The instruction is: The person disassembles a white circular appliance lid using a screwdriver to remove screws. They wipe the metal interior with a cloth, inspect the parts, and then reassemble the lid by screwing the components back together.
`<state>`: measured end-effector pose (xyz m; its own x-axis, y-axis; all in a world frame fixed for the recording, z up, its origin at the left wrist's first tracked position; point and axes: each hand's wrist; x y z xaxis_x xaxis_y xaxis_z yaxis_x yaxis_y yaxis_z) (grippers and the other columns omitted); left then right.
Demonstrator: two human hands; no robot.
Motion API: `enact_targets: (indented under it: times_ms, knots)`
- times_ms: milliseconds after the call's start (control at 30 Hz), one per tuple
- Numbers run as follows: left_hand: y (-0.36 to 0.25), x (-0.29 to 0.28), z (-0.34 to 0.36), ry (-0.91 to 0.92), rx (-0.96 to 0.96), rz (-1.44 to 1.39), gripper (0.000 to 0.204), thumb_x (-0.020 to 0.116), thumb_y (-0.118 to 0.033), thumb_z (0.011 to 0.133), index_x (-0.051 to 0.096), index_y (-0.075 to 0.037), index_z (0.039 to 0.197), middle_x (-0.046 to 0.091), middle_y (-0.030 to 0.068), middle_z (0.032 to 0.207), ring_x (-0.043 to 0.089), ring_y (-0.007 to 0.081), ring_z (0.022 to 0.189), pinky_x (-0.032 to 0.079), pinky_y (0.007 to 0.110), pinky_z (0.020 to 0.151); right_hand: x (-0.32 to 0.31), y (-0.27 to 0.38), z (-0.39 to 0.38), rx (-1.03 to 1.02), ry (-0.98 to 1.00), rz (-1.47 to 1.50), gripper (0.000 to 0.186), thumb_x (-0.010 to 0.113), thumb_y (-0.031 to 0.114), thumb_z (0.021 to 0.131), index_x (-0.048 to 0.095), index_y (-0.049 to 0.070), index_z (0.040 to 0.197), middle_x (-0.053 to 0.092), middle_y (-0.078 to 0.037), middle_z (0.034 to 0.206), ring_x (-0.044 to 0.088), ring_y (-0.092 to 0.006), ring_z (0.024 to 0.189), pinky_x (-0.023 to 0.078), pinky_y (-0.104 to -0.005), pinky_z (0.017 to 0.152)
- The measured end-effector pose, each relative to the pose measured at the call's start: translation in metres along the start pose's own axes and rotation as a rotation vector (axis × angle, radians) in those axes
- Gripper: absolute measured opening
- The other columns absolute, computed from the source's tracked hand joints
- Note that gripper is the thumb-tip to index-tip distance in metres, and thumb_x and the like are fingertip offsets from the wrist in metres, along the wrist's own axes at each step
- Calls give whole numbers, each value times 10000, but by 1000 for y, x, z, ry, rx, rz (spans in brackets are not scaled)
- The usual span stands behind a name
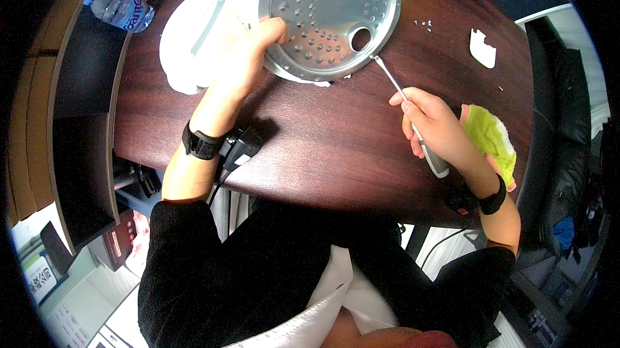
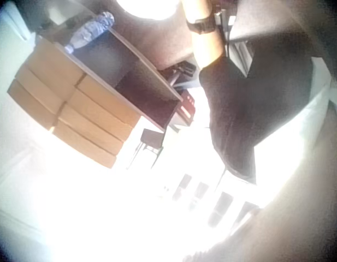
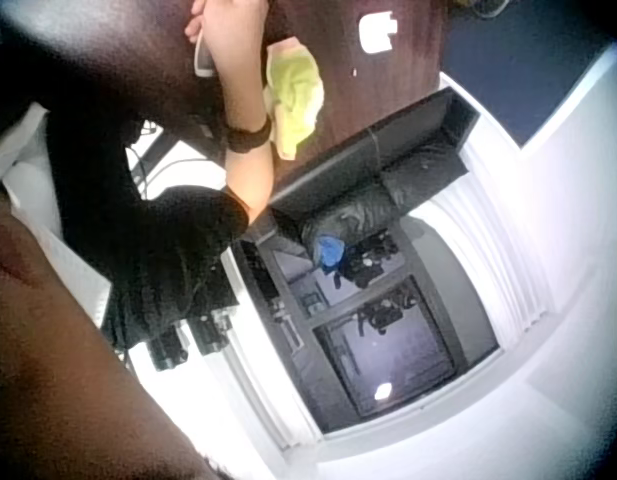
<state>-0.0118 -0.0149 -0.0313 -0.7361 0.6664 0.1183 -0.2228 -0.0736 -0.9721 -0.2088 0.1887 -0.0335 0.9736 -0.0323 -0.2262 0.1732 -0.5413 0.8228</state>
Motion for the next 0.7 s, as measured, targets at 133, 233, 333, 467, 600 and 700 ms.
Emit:
enact_targets:
  times_ms: [133,233,333,467,600,700]
  knots:
    - [0,0,0,2,-4,2,67,516,-43,726,564,-16,687,527,-12,621,477,62,565,383,219,538,2,0,0,-21,-25,-18,213,361,151,956,505,21,1046,480,-31,570,480,-102,375,373,-239,337]
    - [0,0,0,-6,-3,4,70,515,-45,728,565,-16,689,530,-11,621,480,62,564,387,218,538,4,1,0,-29,-66,-92,207,371,145,951,516,23,1036,482,-36,560,480,-110,370,381,-252,341]
    - [0,0,0,-7,1,28,71,516,-47,729,568,-16,693,533,-10,620,482,62,558,388,220,531,6,5,-1,-81,-141,-254,190,410,148,939,531,31,1029,506,-63,558,492,-157,362,406,-296,358]
    - [0,2,-1,4,-8,12,68,520,-46,727,569,-13,692,532,-12,614,483,63,552,385,224,521,-4,-5,5,-440,-433,-1167,173,491,124,881,564,75,1030,571,-95,640,568,-234,468,471,-356,450]
    - [-2,3,-1,-40,-39,-4,71,522,-42,721,566,-13,673,530,-12,601,483,66,549,381,224,524,-22,24,9,-474,-517,-1586,270,504,79,782,591,131,1032,604,-52,780,620,-227,734,509,-355,612]
    - [-4,6,-1,-70,-20,6,76,523,-38,716,565,-14,657,529,-12,592,480,66,543,377,226,524,-28,28,9,-530,-514,-1564,278,519,93,774,593,134,1039,607,-53,786,618,-247,740,502,-360,617]
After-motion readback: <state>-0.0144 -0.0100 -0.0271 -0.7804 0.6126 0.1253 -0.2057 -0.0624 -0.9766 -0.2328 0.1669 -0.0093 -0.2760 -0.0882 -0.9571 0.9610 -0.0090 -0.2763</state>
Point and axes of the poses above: each hand's wrist, its own z-axis towards the middle knuckle, its own x-axis out of the palm, y = z × x
